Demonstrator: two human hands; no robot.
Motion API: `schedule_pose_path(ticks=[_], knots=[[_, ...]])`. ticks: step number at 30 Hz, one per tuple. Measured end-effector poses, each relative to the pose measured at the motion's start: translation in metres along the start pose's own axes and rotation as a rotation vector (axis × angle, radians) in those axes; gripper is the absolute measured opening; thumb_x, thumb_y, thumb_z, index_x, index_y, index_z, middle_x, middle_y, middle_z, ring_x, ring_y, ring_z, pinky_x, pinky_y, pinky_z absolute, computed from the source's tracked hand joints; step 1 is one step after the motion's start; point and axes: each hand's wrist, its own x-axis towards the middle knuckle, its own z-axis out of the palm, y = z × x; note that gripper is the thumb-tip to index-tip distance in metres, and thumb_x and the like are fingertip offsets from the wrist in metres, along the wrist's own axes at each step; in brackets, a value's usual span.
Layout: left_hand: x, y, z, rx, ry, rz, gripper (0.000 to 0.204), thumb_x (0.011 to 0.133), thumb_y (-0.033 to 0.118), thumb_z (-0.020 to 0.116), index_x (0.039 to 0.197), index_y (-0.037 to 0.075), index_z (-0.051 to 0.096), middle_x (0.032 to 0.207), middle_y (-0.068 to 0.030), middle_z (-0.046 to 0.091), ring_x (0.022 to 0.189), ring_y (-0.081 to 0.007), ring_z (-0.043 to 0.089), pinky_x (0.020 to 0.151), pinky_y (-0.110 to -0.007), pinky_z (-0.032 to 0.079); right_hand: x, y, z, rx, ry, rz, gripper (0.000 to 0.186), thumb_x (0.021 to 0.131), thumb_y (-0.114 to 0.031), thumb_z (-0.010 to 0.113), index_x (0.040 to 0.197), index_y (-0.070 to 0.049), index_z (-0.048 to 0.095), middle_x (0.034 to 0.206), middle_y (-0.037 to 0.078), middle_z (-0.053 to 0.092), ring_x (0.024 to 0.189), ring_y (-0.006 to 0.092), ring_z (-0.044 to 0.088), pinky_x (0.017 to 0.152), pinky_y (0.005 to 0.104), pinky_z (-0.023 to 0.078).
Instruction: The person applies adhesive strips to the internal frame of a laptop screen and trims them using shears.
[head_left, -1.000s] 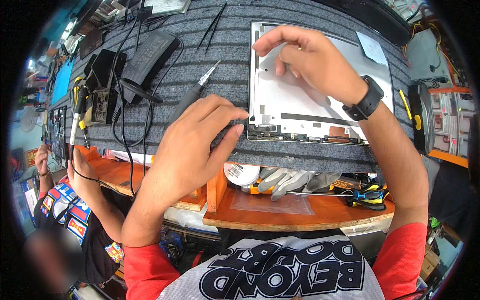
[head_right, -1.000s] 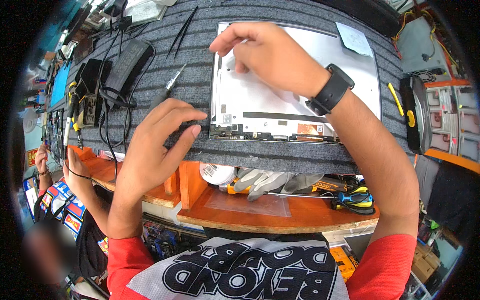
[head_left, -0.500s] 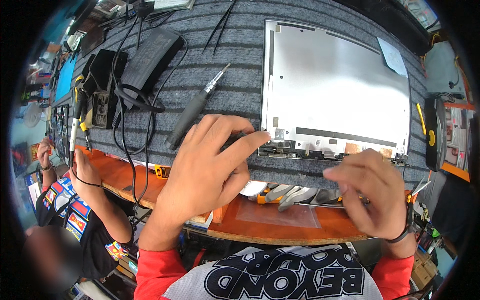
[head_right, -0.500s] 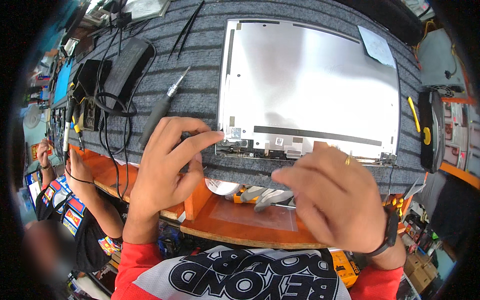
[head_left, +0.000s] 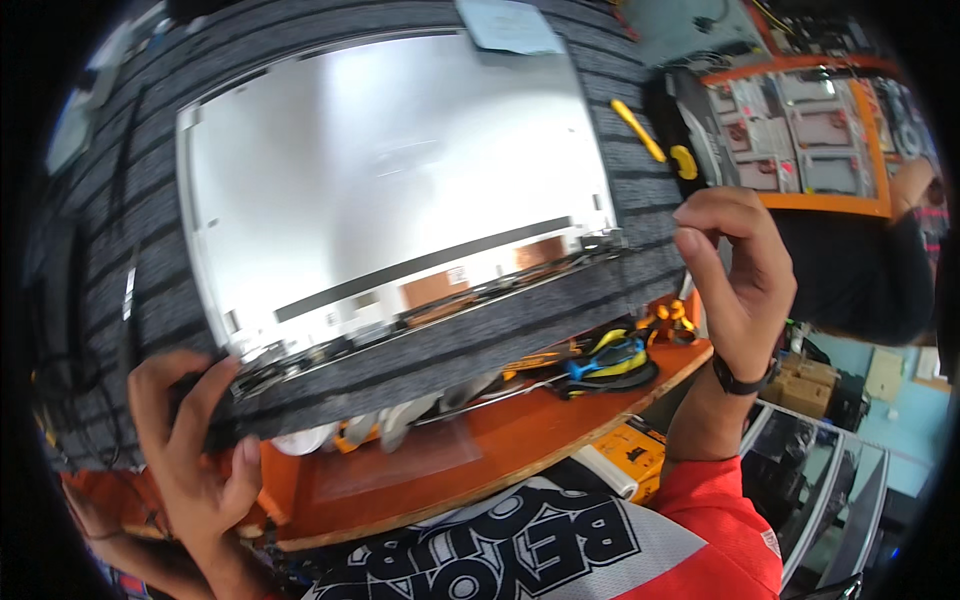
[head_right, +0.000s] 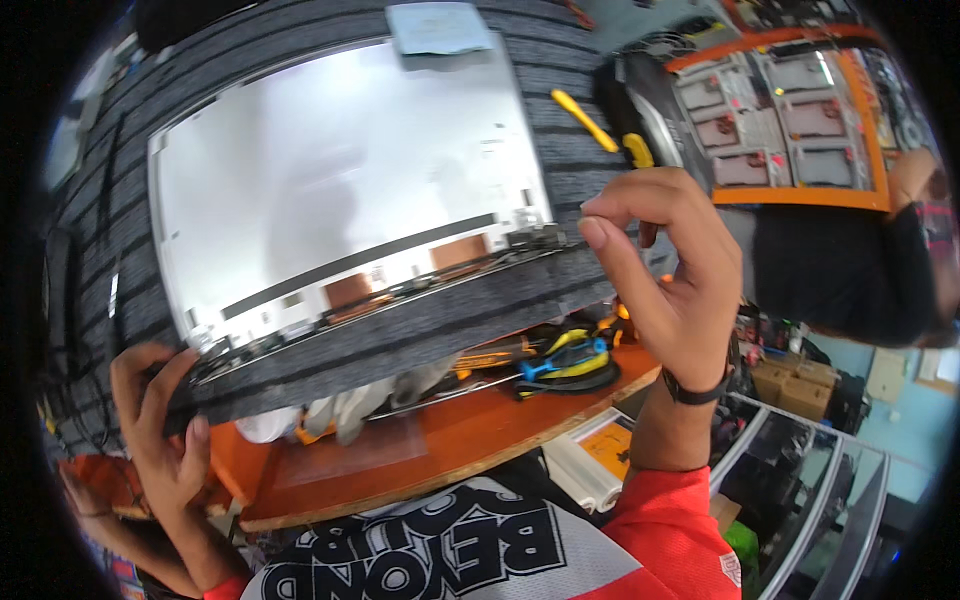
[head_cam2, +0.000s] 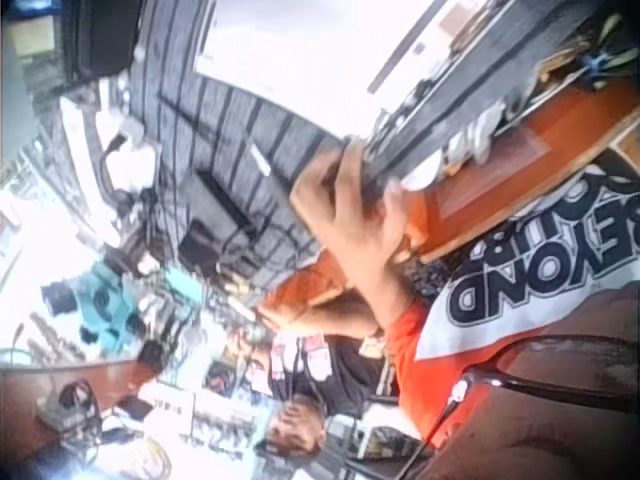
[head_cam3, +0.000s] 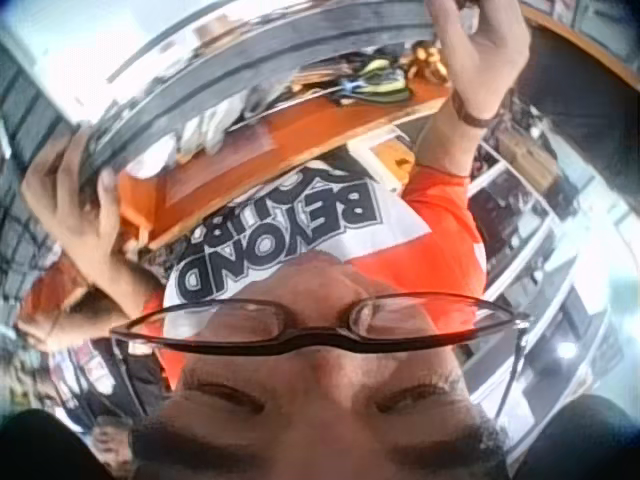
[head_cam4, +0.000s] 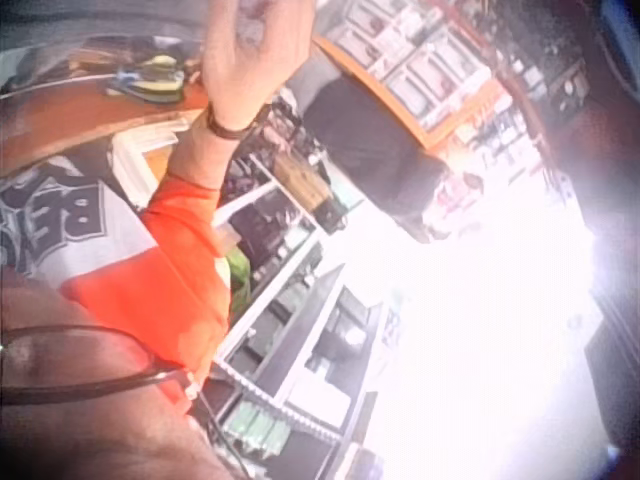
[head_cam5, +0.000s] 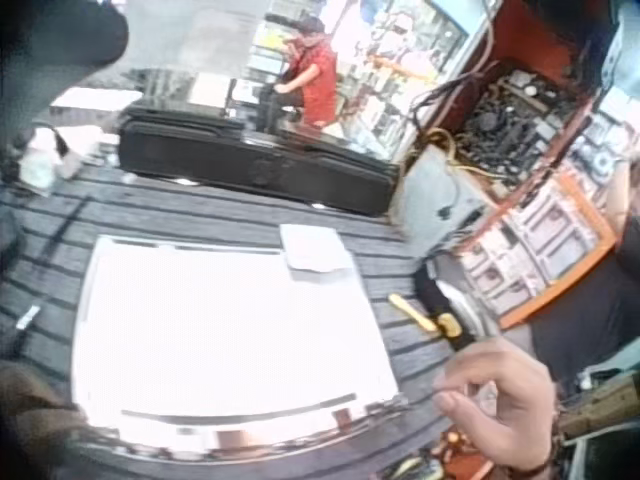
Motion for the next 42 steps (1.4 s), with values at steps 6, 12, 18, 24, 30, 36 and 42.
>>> schedule_pose_path(ticks=[6, 12, 18, 24, 30, 36, 42], knots=[[-0.009, -0.012, 0.012, 0.092, -0.007, -0.018, 0.058, 0.079, 0.039, 0.085, 0.122, 0.002, 0.074, 0.119, -0.0168, 0.059, 0.115, -0.0345, 0.057, 0.099, -0.048, 0.044, 0.0, 0.051, -0.008, -0.282, -0.285, -0.186, 0.018, 0.085, -0.004, 0.082, 0.103, -0.005, 0.077, 0.1, 0.009, 0.071, 0.096, 0.0301, 0.069, 0.085, 0.0403, 0.056], [-0.019, -0.029, 0.014, 0.125, 0.006, 0.027, 0.047, 0.083, 0.026, 0.081, 0.122, 0.001, 0.073, 0.122, -0.0179, 0.06, 0.115, -0.0356, 0.058, 0.101, -0.049, 0.043, 0.014, 0.069, -0.004, -0.217, -0.422, -0.304, 0.024, 0.082, -0.002, 0.083, 0.106, -0.007, 0.078, 0.101, 0.007, 0.069, 0.093, 0.0279, 0.067, 0.082, 0.0394, 0.054], [-0.024, -0.042, 0.012, 0.169, -0.016, 0.06, 0.046, 0.084, 0.024, 0.078, 0.123, 0.0, 0.072, 0.12, -0.0187, 0.059, 0.115, -0.0368, 0.057, 0.101, -0.051, 0.043, 0.02, 0.07, 0.001, -0.281, -0.42, -0.421, 0.023, 0.081, -0.008, 0.084, 0.103, -0.01, 0.076, 0.1, 0.003, 0.068, 0.091, 0.0255, 0.067, 0.078, 0.0365, 0.057], [-0.027, -0.046, 0.012, 0.175, -0.02, 0.074, 0.047, 0.085, 0.025, 0.077, 0.124, 0.001, 0.072, 0.12, -0.0193, 0.058, 0.114, -0.0372, 0.056, 0.1, -0.052, 0.044, 0.023, 0.072, 0.002, -0.272, -0.446, -0.435, 0.024, 0.084, -0.006, 0.083, 0.105, -0.008, 0.072, 0.103, 0.005, 0.068, 0.094, 0.0269, 0.068, 0.08, 0.0374, 0.058], [-0.026, -0.044, 0.011, 0.188, -0.031, 0.08, 0.046, 0.087, 0.027, 0.077, 0.124, 0.001, 0.072, 0.119, -0.019, 0.058, 0.112, -0.0364, 0.056, 0.098, -0.05, 0.044, 0.022, 0.073, -0.001, -0.222, -0.464, -0.401, 0.024, 0.085, -0.004, 0.081, 0.107, -0.006, 0.073, 0.106, 0.008, 0.068, 0.097, 0.0289, 0.068, 0.081, 0.0394, 0.057], [-0.025, -0.043, 0.012, 0.2, -0.023, 0.086, 0.047, 0.088, 0.029, 0.078, 0.124, 0.001, 0.072, 0.118, -0.0185, 0.057, 0.11, -0.0351, 0.057, 0.097, -0.049, 0.044, 0.026, 0.069, -0.003, -0.259, -0.492, -0.431, 0.024, 0.084, -0.005, 0.081, 0.107, -0.006, 0.073, 0.106, 0.008, 0.067, 0.096, 0.0291, 0.068, 0.081, 0.0397, 0.056], [-0.025, -0.042, 0.011, 0.205, -0.021, 0.084, 0.047, 0.089, 0.03, 0.078, 0.125, 0.001, 0.072, 0.119, -0.0183, 0.058, 0.11, -0.0349, 0.057, 0.096, -0.049, 0.044, 0.033, 0.069, -0.002, -0.288, -0.545, -0.495, 0.025, 0.085, -0.007, 0.08, 0.108, -0.006, 0.07, 0.105, 0.007, 0.064, 0.094, 0.0284, 0.065, 0.079, 0.0391, 0.055]])
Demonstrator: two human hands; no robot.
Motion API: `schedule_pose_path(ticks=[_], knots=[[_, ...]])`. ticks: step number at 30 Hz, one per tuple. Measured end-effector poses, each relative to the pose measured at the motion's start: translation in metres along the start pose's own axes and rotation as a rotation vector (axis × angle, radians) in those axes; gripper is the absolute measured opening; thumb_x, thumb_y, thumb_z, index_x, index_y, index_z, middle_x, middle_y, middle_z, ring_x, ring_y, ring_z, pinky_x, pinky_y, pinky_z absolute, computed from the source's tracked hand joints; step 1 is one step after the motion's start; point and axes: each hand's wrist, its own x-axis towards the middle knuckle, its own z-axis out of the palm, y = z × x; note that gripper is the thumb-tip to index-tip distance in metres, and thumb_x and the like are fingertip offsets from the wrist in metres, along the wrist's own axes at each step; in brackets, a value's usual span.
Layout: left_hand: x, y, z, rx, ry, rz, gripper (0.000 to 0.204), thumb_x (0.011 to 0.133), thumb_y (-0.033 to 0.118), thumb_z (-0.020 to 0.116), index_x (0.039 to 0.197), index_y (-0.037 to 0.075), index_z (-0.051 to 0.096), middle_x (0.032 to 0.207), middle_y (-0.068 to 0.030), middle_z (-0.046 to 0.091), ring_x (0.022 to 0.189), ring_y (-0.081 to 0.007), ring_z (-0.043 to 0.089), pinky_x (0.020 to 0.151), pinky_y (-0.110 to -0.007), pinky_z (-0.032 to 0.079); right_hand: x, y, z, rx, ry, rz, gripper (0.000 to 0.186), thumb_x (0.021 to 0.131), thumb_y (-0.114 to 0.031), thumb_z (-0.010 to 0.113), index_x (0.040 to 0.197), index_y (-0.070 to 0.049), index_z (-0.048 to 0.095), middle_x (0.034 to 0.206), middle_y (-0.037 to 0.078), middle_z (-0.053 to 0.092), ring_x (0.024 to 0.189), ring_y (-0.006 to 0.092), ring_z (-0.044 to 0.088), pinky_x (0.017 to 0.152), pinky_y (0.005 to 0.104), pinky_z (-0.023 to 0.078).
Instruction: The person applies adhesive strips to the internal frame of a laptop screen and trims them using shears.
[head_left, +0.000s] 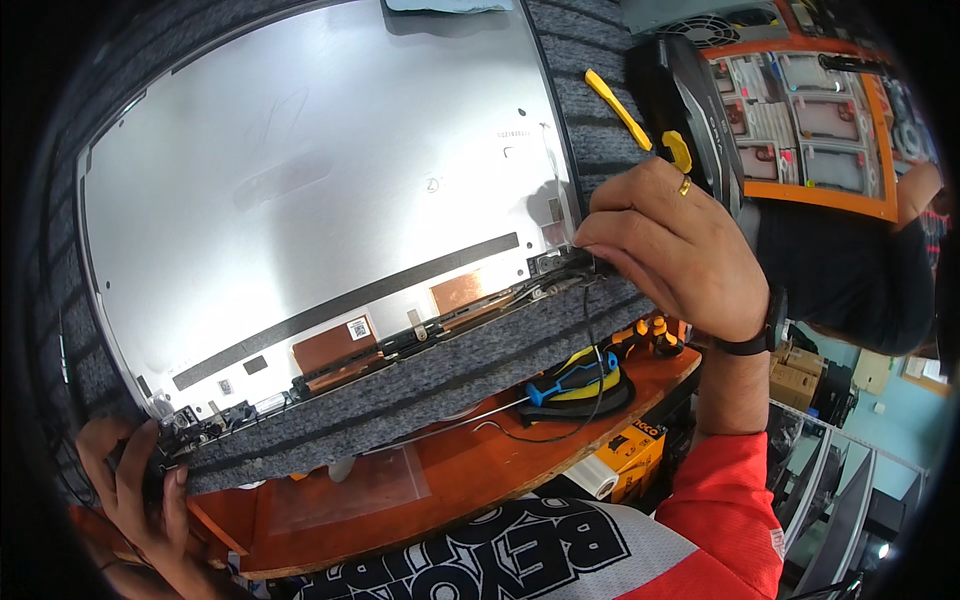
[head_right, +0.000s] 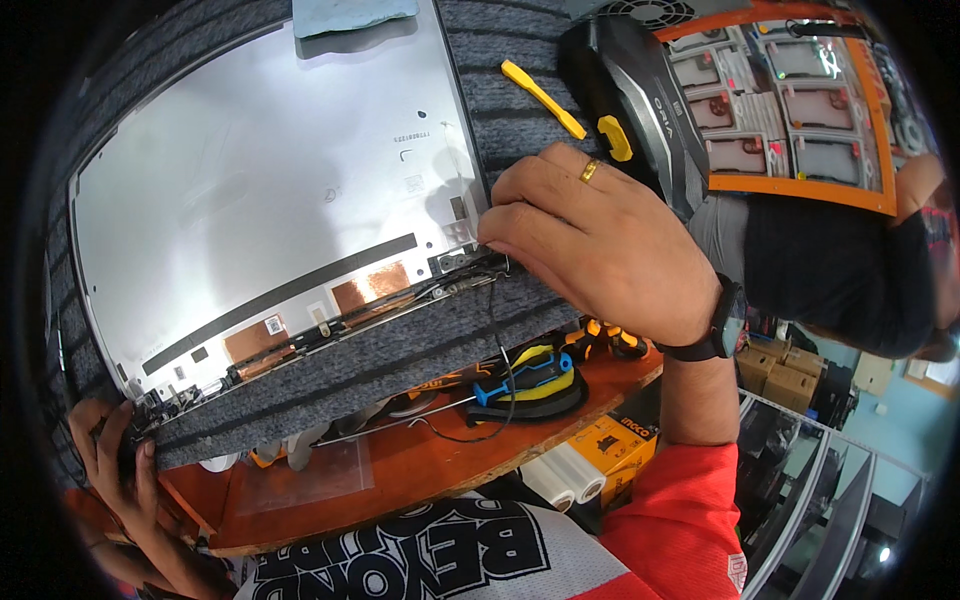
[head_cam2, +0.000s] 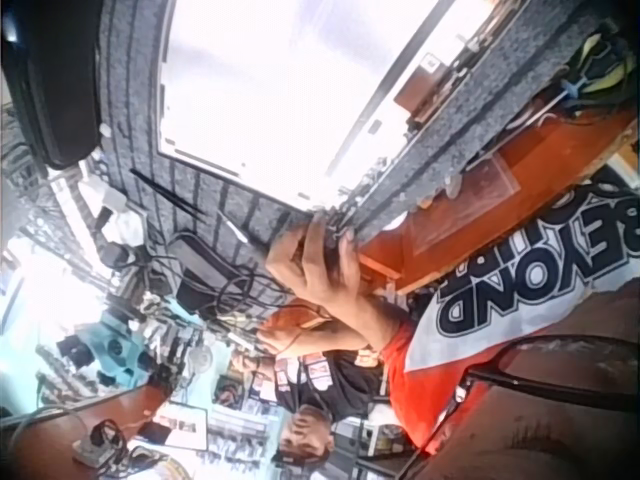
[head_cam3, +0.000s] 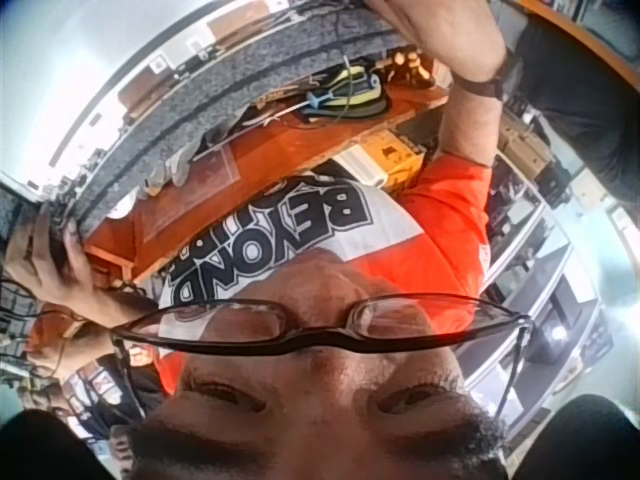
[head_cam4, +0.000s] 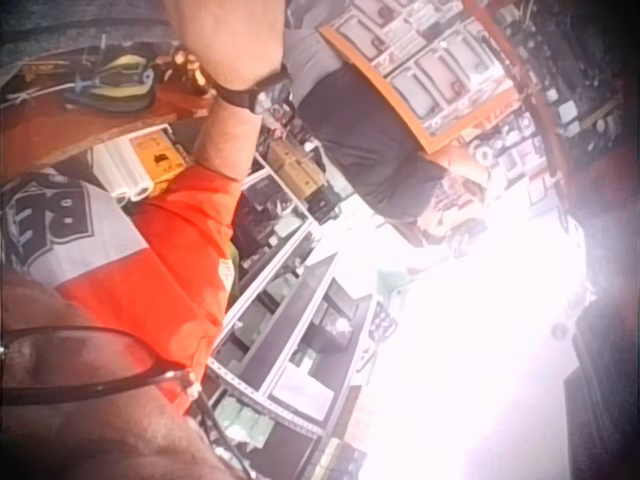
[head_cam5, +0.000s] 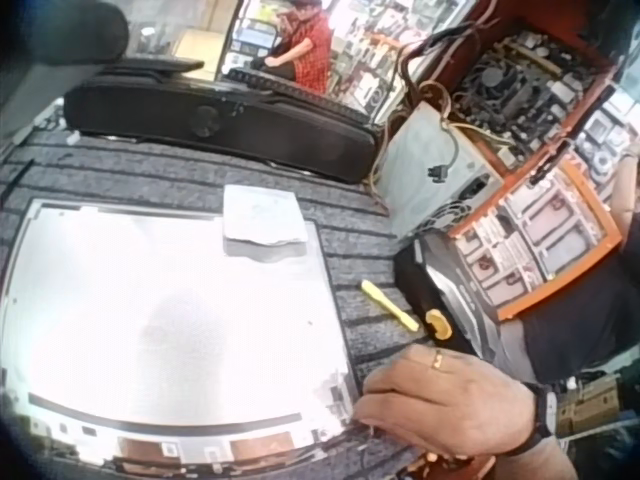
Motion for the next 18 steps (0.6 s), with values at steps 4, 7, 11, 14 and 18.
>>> schedule_pose_path(ticks=[4, 7, 11, 14, 18], knots=[[0.001, -0.001, 0.0, 0.025, 0.005, 0.025, 0.046, 0.09, 0.03, 0.078, 0.125, 0.001, 0.072, 0.119, -0.0182, 0.058, 0.11, -0.0351, 0.057, 0.097, -0.049, 0.044, 0.003, 0.003, -0.003, -0.01, -0.048, -0.029, 0.025, 0.087, -0.008, 0.078, 0.109, -0.006, 0.067, 0.106, 0.006, 0.062, 0.094, 0.0281, 0.062, 0.08, 0.0381, 0.054], [0.0, 0.0, 0.0, 0.015, 0.007, 0.017, 0.047, 0.09, 0.03, 0.078, 0.126, 0.001, 0.072, 0.119, -0.0181, 0.058, 0.111, -0.0353, 0.057, 0.098, -0.05, 0.044, 0.005, 0.003, -0.002, -0.005, -0.062, -0.032, 0.022, 0.088, -0.009, 0.075, 0.108, -0.006, 0.066, 0.106, 0.007, 0.061, 0.095, 0.0281, 0.062, 0.081, 0.0384, 0.054], [0.0, 0.0, -0.001, 0.02, 0.0, 0.006, 0.047, 0.089, 0.03, 0.078, 0.127, 0.001, 0.072, 0.119, -0.0183, 0.058, 0.111, -0.0351, 0.057, 0.098, -0.05, 0.044, 0.009, 0.001, -0.004, -0.053, -0.093, -0.04, 0.021, 0.087, -0.011, 0.072, 0.106, -0.007, 0.065, 0.106, 0.007, 0.061, 0.097, 0.0276, 0.064, 0.081, 0.0385, 0.055], [-0.001, 0.0, -0.001, 0.023, -0.003, -0.004, 0.048, 0.088, 0.028, 0.077, 0.127, 0.001, 0.072, 0.119, -0.0183, 0.059, 0.111, -0.0352, 0.058, 0.098, -0.051, 0.044, 0.012, -0.003, -0.009, -0.113, -0.124, -0.051, 0.024, 0.085, -0.01, 0.074, 0.107, -0.007, 0.067, 0.105, 0.007, 0.062, 0.097, 0.0275, 0.065, 0.081, 0.0386, 0.055], [-0.001, 0.001, 0.0, 0.025, 0.002, -0.014, 0.046, 0.087, 0.023, 0.076, 0.126, 0.0, 0.073, 0.118, -0.0181, 0.06, 0.112, -0.0359, 0.058, 0.099, -0.051, 0.044, 0.016, -0.011, -0.015, -0.168, -0.153, -0.059, 0.029, 0.08, -0.006, 0.08, 0.108, -0.007, 0.069, 0.105, 0.007, 0.063, 0.096, 0.0273, 0.066, 0.078, 0.0386, 0.055]])
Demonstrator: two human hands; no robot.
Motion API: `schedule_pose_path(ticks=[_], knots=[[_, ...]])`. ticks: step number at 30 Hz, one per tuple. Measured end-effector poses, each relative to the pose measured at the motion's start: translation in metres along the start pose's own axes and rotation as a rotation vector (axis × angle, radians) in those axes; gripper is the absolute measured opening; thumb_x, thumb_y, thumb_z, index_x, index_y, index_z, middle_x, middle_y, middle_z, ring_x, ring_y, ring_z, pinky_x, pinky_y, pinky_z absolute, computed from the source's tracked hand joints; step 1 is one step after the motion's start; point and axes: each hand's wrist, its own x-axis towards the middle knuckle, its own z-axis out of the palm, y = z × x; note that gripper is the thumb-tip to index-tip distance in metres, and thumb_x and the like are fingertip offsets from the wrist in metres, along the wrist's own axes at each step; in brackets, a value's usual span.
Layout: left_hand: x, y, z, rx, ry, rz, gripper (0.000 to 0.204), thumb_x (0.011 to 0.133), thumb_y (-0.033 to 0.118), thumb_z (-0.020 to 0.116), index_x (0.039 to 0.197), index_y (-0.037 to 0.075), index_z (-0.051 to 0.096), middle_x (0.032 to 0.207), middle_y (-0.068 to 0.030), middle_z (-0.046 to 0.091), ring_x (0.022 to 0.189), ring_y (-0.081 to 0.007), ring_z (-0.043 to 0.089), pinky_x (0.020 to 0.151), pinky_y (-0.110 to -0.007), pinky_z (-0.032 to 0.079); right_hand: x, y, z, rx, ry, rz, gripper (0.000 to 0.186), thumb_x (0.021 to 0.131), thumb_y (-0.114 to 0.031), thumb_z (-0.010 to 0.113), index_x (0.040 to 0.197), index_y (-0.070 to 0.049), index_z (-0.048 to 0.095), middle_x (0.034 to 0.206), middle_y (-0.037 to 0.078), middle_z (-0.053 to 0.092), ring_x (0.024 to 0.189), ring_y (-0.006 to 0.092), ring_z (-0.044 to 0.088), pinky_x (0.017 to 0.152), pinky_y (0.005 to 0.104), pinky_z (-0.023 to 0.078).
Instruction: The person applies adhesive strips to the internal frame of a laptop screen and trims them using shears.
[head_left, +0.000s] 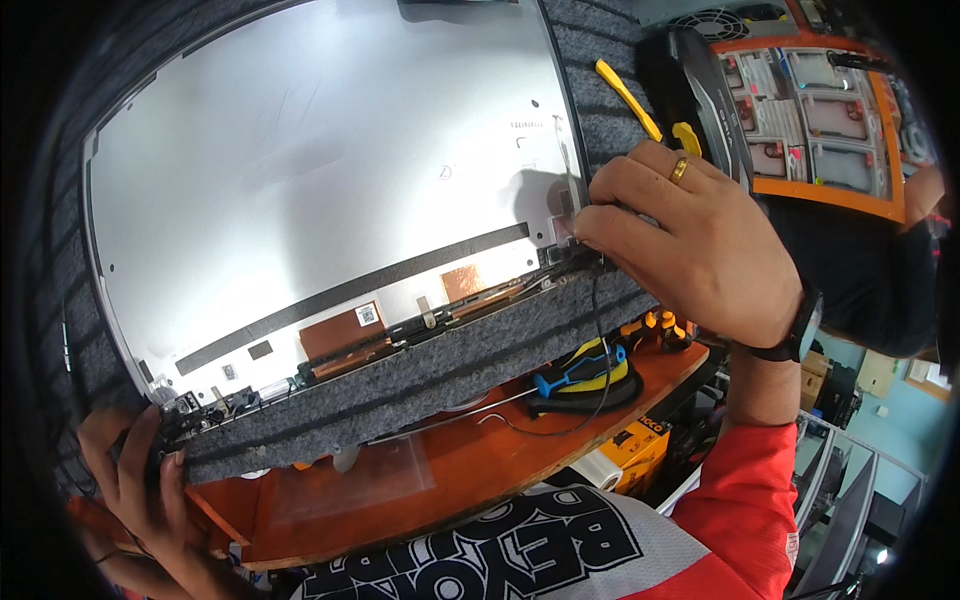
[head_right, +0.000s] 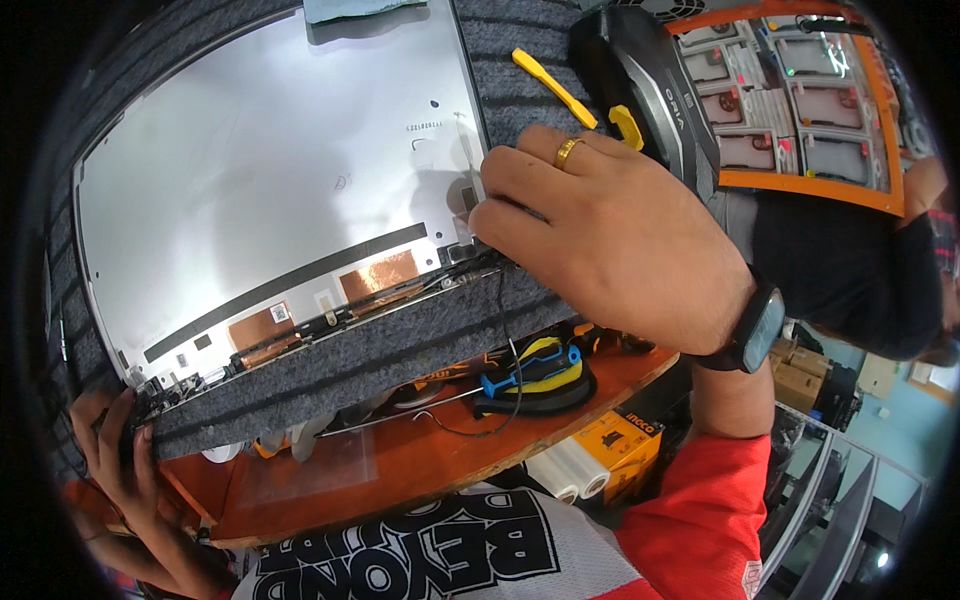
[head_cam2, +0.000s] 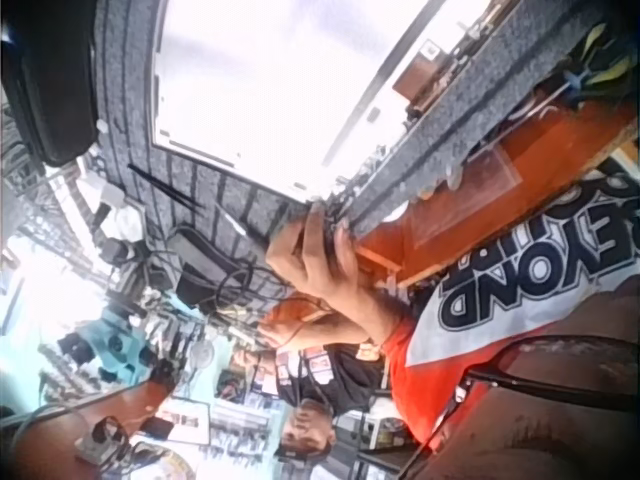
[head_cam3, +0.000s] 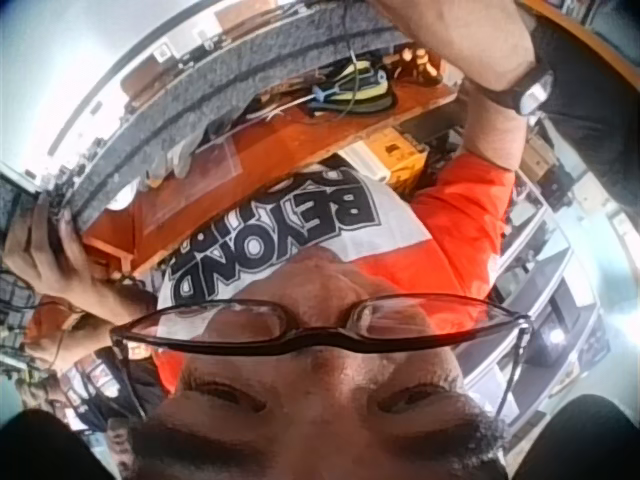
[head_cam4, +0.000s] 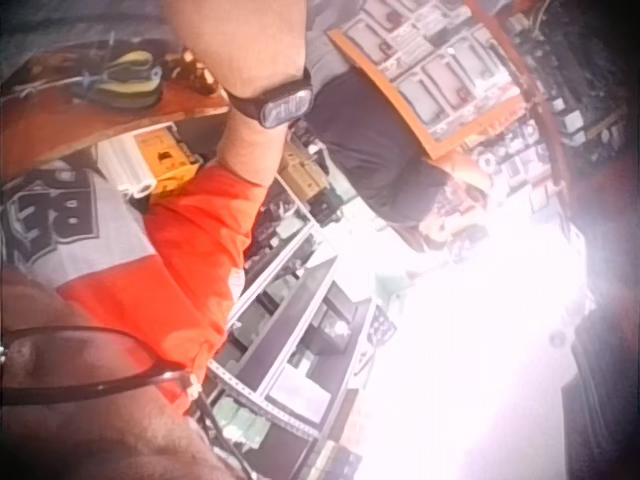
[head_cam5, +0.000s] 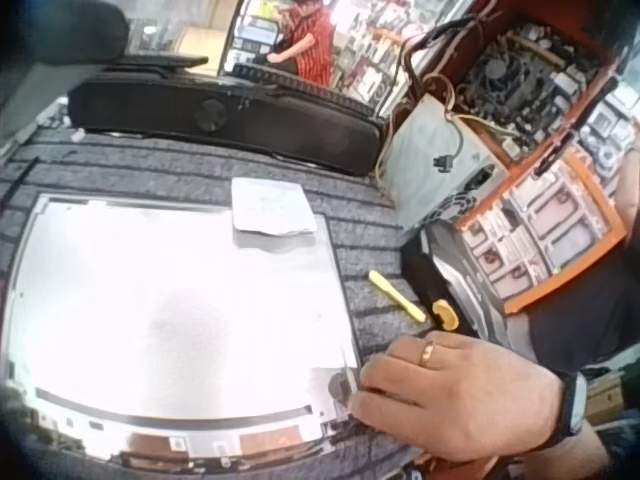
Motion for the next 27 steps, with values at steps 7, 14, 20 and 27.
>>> schedule_pose_path(ticks=[7, 14, 20, 27], knots=[[0.007, 0.012, 0.001, -0.001, 0.04, 0.019, 0.042, 0.084, 0.011, 0.076, 0.125, -0.001, 0.073, 0.117, -0.0173, 0.063, 0.111, -0.0358, 0.06, 0.099, -0.049, 0.045, 0.004, -0.001, -0.006, 0.036, -0.061, 0.002, 0.026, 0.079, -0.001, 0.075, 0.102, -0.007, 0.067, 0.103, 0.007, 0.064, 0.095, 0.0288, 0.067, 0.076, 0.0397, 0.054], [0.01, 0.016, 0.002, -0.025, 0.051, -0.005, 0.042, 0.085, 0.009, 0.077, 0.126, -0.001, 0.073, 0.117, -0.0171, 0.063, 0.112, -0.0354, 0.061, 0.099, -0.049, 0.046, 0.008, 0.016, -0.005, 0.219, -0.057, -0.028, 0.017, 0.086, -0.006, 0.077, 0.101, -0.007, 0.067, 0.101, 0.009, 0.064, 0.094, 0.0323, 0.067, 0.077, 0.0427, 0.054], [0.01, 0.014, 0.002, -0.018, 0.052, 0.029, 0.043, 0.085, 0.011, 0.078, 0.125, -0.001, 0.073, 0.116, -0.0168, 0.063, 0.111, -0.0349, 0.061, 0.098, -0.049, 0.046, 0.005, 0.015, -0.005, 0.137, -0.028, -0.05, 0.017, 0.085, -0.009, 0.08, 0.098, -0.006, 0.068, 0.098, 0.008, 0.064, 0.092, 0.0302, 0.068, 0.075, 0.0406, 0.055], [0.011, 0.018, 0.003, -0.024, 0.059, 0.02, 0.043, 0.084, 0.011, 0.078, 0.124, -0.002, 0.073, 0.115, -0.0162, 0.063, 0.11, -0.0345, 0.061, 0.097, -0.049, 0.047, 0.003, 0.014, -0.004, 0.096, 0.063, -0.067, 0.017, 0.084, -0.008, 0.082, 0.096, -0.006, 0.071, 0.096, 0.008, 0.066, 0.087, 0.0284, 0.069, 0.071, 0.039, 0.056]])
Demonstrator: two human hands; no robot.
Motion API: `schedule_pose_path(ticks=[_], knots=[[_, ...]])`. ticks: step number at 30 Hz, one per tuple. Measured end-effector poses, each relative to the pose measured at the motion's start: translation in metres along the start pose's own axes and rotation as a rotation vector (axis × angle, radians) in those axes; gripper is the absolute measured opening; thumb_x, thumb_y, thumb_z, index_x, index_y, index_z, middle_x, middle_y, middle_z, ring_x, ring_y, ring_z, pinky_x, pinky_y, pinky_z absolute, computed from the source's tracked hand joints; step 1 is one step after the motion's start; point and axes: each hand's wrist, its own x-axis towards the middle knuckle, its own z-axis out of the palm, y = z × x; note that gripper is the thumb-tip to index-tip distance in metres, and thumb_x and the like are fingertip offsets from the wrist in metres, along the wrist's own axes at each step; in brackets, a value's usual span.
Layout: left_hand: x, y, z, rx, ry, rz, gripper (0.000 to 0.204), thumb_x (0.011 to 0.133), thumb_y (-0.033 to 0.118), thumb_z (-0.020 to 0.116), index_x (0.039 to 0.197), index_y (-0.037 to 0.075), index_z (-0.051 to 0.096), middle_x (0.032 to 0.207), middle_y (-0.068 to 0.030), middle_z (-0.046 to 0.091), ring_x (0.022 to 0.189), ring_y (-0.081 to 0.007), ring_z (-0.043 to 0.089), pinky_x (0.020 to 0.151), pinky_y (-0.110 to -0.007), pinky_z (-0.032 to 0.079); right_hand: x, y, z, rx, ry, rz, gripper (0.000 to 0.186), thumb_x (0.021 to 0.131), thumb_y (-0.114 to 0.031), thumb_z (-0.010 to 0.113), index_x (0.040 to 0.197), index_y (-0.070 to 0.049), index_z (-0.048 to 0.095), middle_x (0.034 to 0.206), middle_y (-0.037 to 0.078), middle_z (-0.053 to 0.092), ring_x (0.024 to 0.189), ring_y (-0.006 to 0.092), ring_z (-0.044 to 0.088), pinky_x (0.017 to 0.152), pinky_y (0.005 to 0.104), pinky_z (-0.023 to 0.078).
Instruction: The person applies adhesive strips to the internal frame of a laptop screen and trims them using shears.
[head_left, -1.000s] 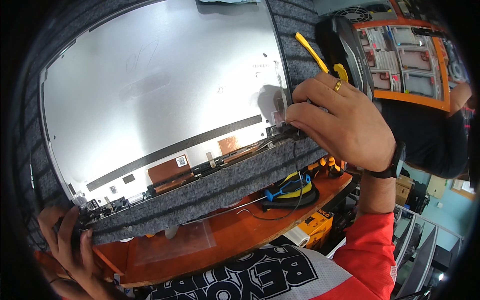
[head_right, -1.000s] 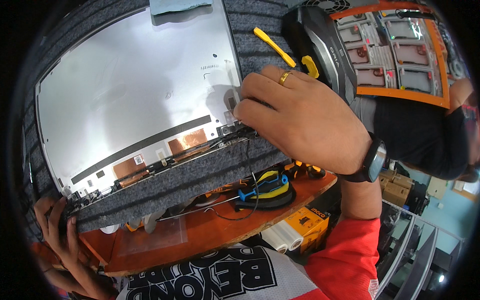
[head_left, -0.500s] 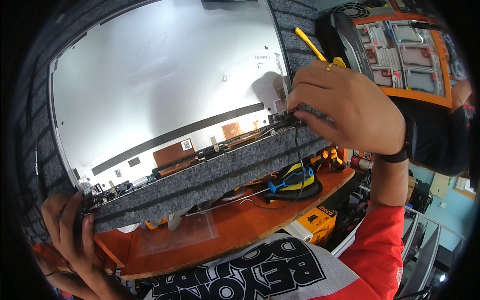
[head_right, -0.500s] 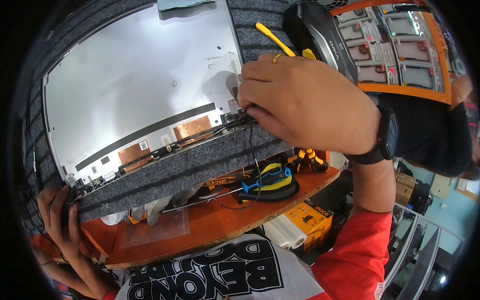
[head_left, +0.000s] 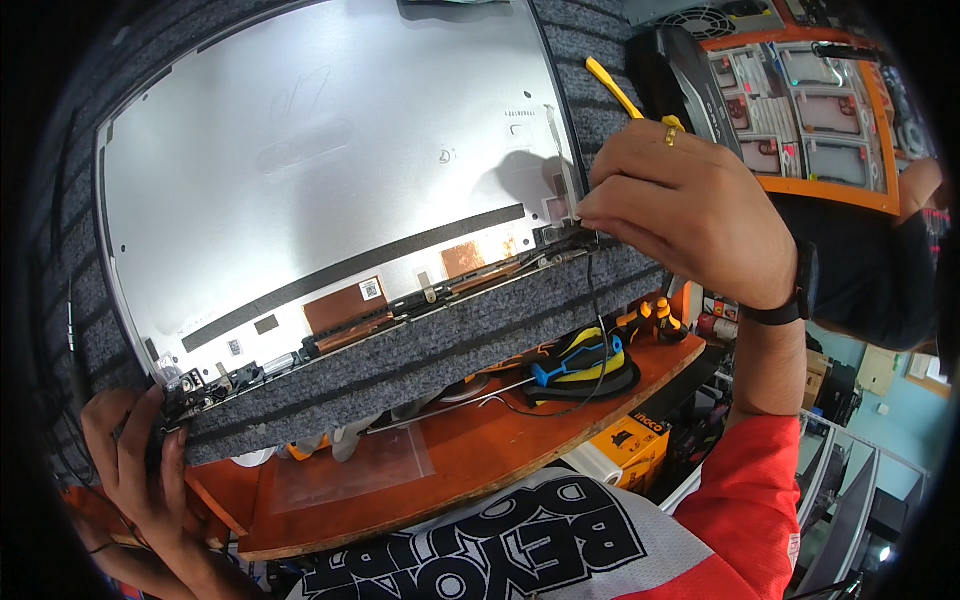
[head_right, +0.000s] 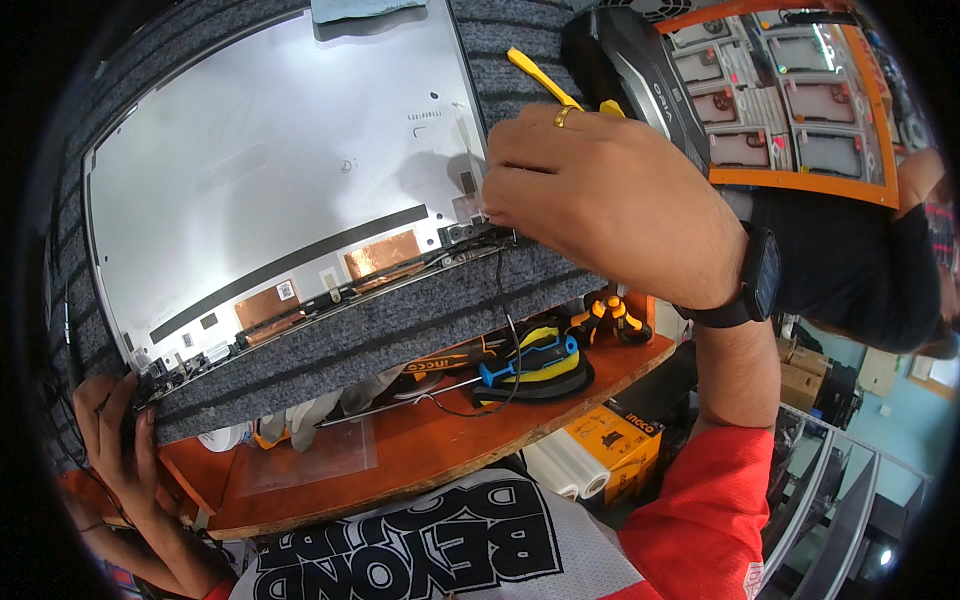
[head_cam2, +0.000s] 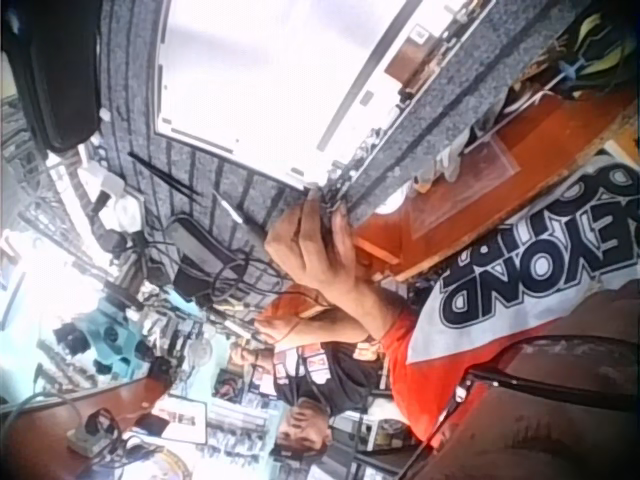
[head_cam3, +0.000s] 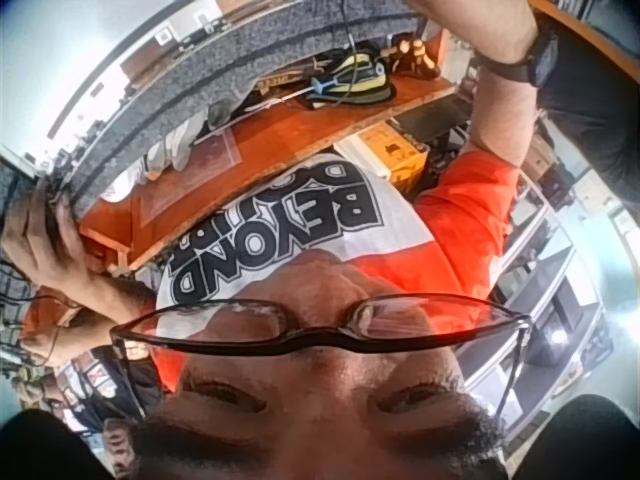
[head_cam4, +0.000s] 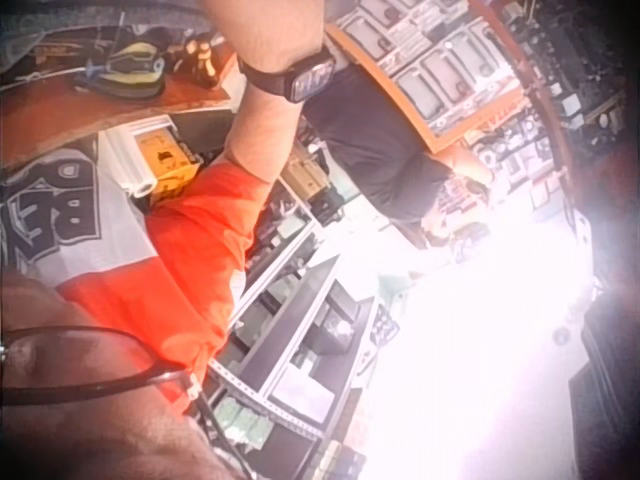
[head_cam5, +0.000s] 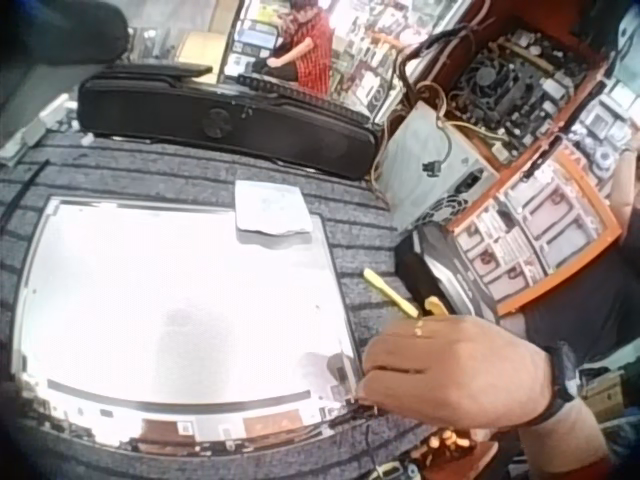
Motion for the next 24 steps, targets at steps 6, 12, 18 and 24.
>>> schedule_pose_path(ticks=[6, 12, 18, 24], knots=[[0.002, 0.001, -0.001, -0.003, 0.014, 0.012, 0.043, 0.082, 0.01, 0.08, 0.123, -0.002, 0.073, 0.113, -0.016, 0.065, 0.108, -0.0345, 0.062, 0.096, -0.048, 0.047, -0.005, 0.004, 0.004, 0.038, 0.016, 0.041, 0.018, 0.085, -0.01, 0.083, 0.101, -0.006, 0.074, 0.096, 0.008, 0.067, 0.086, 0.0283, 0.07, 0.072, 0.0396, 0.056], [-0.001, 0.0, -0.001, -0.054, 0.038, -0.002, 0.044, 0.08, 0.005, 0.081, 0.123, -0.003, 0.072, 0.111, -0.0168, 0.066, 0.107, -0.0348, 0.063, 0.095, -0.048, 0.048, -0.022, 0.004, -0.013, 0.117, 0.231, 0.188, 0.02, 0.092, -0.005, 0.077, 0.111, -0.005, 0.078, 0.095, 0.009, 0.071, 0.083, 0.0237, 0.069, 0.071, 0.0336, 0.054], [-0.012, -0.024, -0.001, -0.075, 0.167, 0.075, 0.038, 0.093, 0.018, 0.076, 0.122, -0.006, 0.069, 0.114, -0.0188, 0.068, 0.107, -0.036, 0.064, 0.098, -0.048, 0.049, -0.099, -0.028, 0.011, 0.386, 0.631, 0.663, 0.021, 0.101, -0.009, 0.074, 0.121, -0.001, 0.077, 0.095, 0.003, 0.072, 0.083, 0.0085, 0.062, 0.075, 0.0249, 0.049], [-0.033, -0.006, -0.016, -0.148, 0.322, 0.15, 0.036, 0.105, 0.027, 0.065, 0.116, -0.007, 0.069, 0.103, -0.0198, 0.071, 0.097, -0.0389, 0.066, 0.093, -0.052, 0.05, -0.18, -0.078, 0.068, 0.281, 0.678, 0.999, 0.017, 0.098, -0.015, 0.077, 0.104, 0.0, 0.072, 0.092, 0.005, 0.072, 0.081, 0.0118, 0.063, 0.072, 0.0284, 0.049]])
